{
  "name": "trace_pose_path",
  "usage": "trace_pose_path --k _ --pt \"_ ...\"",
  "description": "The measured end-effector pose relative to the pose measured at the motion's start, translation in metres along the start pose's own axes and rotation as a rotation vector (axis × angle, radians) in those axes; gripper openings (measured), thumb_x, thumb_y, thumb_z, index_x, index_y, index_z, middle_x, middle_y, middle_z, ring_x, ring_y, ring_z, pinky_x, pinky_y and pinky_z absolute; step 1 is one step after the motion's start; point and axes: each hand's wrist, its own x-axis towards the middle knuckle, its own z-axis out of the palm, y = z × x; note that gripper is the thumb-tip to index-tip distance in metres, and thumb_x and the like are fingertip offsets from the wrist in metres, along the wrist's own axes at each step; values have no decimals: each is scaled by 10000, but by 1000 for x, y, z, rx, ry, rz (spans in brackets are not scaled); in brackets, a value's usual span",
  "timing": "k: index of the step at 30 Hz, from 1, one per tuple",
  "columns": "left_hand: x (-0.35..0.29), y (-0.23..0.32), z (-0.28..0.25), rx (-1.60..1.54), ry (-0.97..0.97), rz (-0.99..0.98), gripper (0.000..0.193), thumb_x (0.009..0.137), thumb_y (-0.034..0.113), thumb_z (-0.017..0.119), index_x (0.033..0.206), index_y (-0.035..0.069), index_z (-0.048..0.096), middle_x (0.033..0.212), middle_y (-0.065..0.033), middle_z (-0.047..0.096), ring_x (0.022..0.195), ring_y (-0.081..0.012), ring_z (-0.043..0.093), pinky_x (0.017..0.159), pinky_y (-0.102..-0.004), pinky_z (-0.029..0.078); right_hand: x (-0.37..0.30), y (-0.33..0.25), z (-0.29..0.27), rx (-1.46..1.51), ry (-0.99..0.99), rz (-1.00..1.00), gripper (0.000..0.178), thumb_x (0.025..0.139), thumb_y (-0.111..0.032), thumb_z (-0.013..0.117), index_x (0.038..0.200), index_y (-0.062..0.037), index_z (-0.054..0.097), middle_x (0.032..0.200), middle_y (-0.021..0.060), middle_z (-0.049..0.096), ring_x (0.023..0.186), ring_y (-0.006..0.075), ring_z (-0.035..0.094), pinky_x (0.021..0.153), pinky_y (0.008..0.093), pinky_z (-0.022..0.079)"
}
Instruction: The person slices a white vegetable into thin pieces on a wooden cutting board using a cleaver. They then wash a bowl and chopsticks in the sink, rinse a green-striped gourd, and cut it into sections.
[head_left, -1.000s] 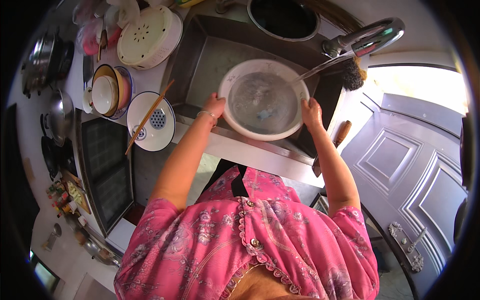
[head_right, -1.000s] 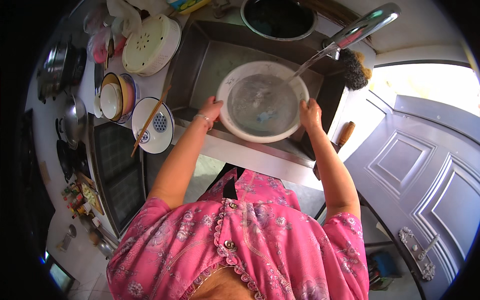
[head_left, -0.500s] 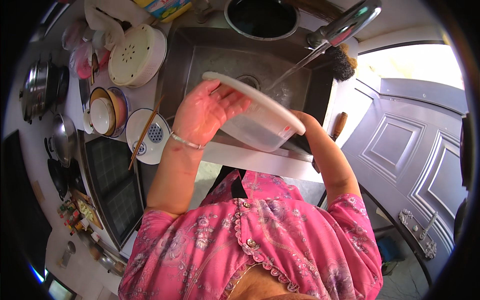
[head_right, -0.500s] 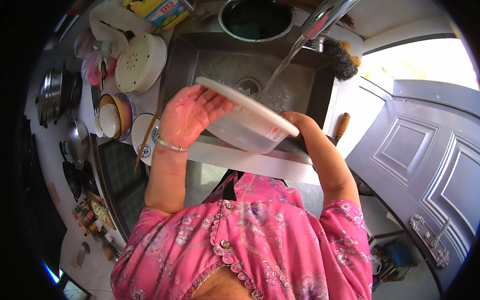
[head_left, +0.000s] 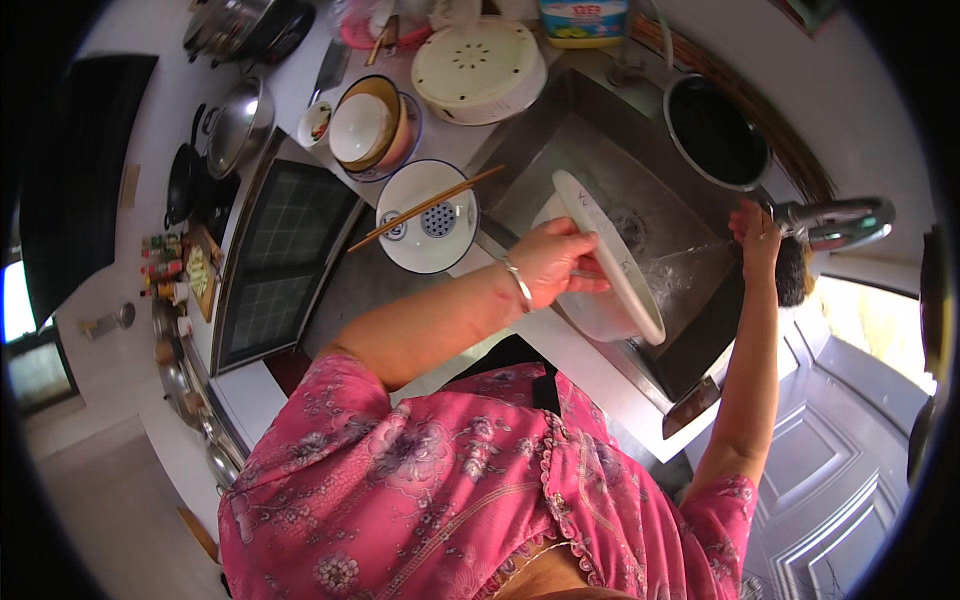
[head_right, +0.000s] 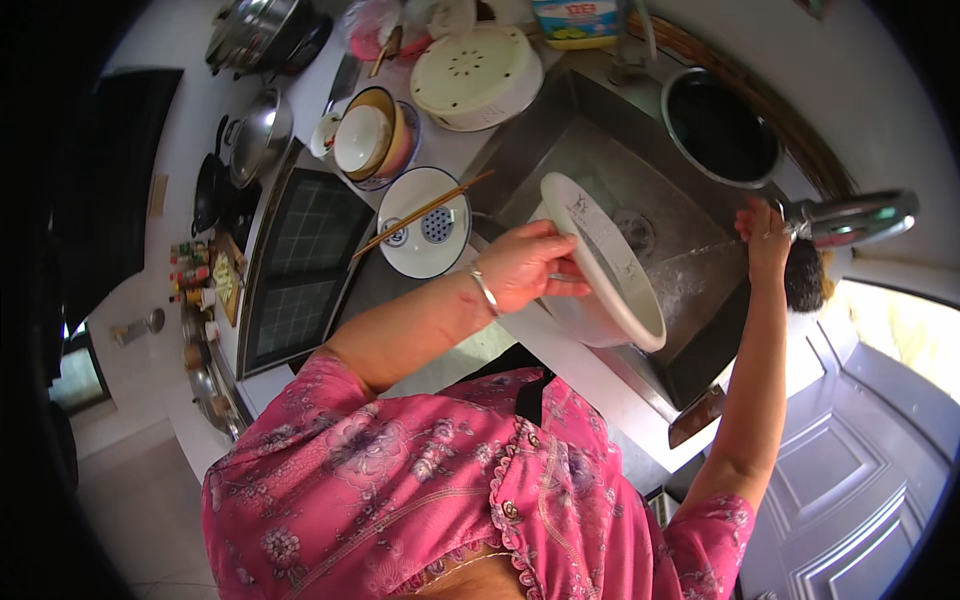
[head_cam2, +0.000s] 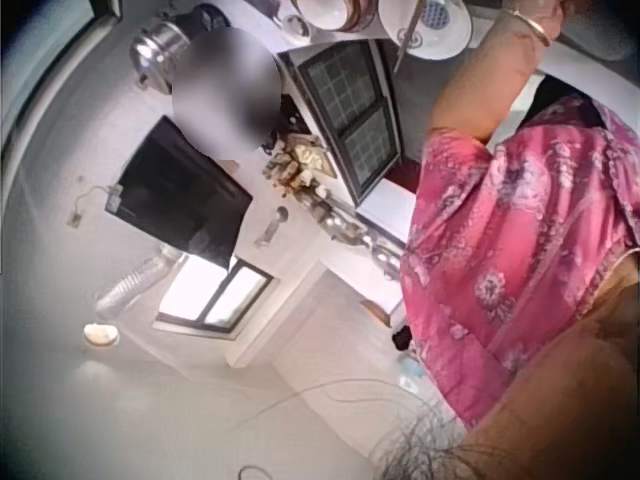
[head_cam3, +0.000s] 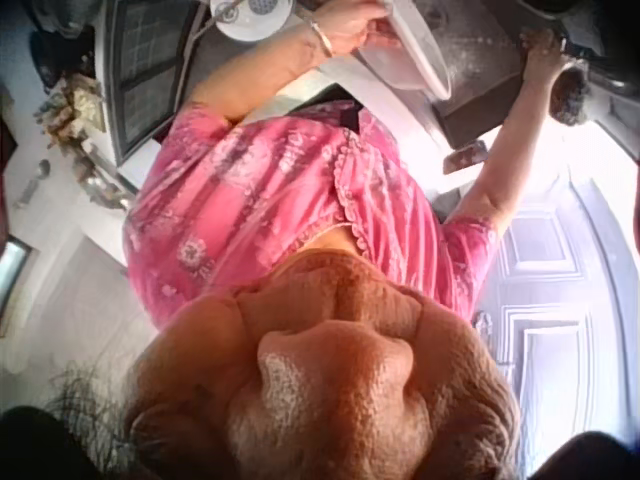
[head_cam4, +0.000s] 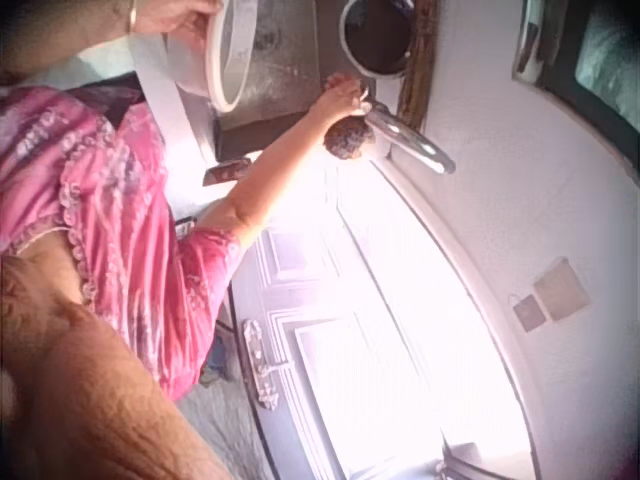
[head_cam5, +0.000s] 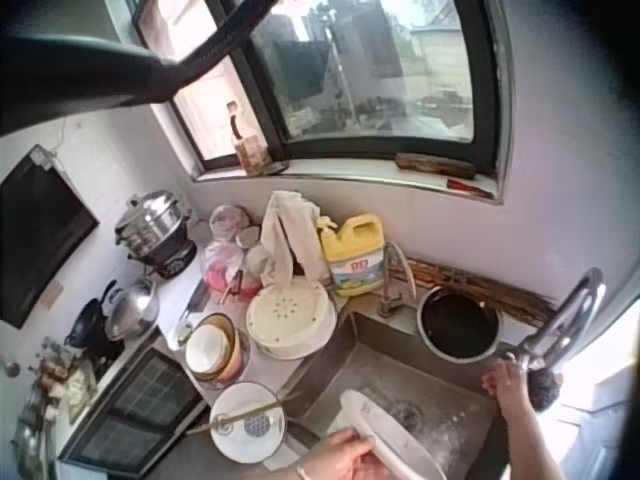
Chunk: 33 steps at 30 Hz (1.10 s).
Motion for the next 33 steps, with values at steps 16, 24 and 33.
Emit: trace_pose_path --k 16,24,33 --pt "21 5 26 -111 23 163 183 938 187 531 1024 28 500 999 -113 594 903 -239 621 827 -404 543 -157 -41 33 -508 -366 -323 280 744 -216 756 788 -1 582 692 135 583 580 234 515 566 308 433" --pt "38 -17 3 -254 78 -61 206 927 125 475 1040 -29 553 1023 -164 623 960 -290 629 879 -419 528 -169 -52 20 -441 -526 -148 359 739 -291 765 808 21 604 627 133 571 558 170 524 556 307 438" --pt "32 -56 -32 -100 90 -129 232 882 112 511 1072 -8 564 1036 -154 598 964 -275 614 870 -434 522 -190 -5 23 -912 -475 -610 321 731 -266 730 708 -34 509 678 147 558 689 361 563 623 433 436"
